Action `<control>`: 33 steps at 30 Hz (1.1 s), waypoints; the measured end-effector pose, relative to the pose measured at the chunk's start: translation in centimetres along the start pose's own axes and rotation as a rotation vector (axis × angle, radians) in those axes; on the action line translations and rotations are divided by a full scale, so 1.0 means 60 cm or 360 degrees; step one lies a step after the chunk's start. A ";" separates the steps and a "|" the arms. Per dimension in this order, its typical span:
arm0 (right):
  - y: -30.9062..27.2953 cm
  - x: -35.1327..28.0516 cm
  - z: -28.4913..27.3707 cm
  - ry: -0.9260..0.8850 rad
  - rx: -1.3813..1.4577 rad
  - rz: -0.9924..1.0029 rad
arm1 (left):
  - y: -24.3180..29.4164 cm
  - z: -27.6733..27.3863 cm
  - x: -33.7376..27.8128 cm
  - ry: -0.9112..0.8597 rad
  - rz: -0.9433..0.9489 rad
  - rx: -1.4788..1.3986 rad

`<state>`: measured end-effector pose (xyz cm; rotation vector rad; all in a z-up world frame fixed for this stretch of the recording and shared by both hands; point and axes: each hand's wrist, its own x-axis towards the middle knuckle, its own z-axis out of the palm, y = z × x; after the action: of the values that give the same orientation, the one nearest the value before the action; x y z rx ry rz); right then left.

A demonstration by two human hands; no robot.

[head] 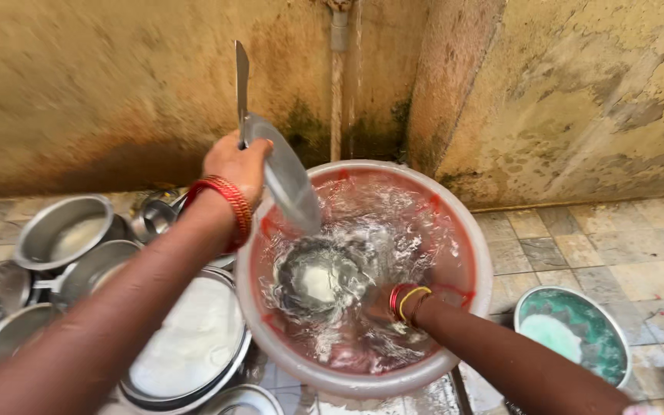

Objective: The person washes various metal and plastic dishes in a large plastic basin under a running faucet, then places the rinsed items into a separate green bin.

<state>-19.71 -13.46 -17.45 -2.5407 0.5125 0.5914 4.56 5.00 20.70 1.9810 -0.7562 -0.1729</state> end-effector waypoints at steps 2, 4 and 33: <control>-0.025 -0.029 0.022 -0.0299 -0.0257 -0.0044 | 0.015 -0.045 -0.013 -0.0068 -0.0017 -0.0028; -0.044 -0.040 0.026 -0.0462 -0.0407 -0.0056 | 0.015 -0.077 -0.040 -0.0108 -0.0167 -0.0209; -0.058 -0.034 -0.047 -0.0434 -0.0330 -0.0110 | -0.153 0.095 -0.173 -0.0066 -0.0463 0.0028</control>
<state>-18.94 -11.60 -12.96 -2.5975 0.2769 0.9919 -2.07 9.80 8.15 2.1030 -0.4931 -0.3820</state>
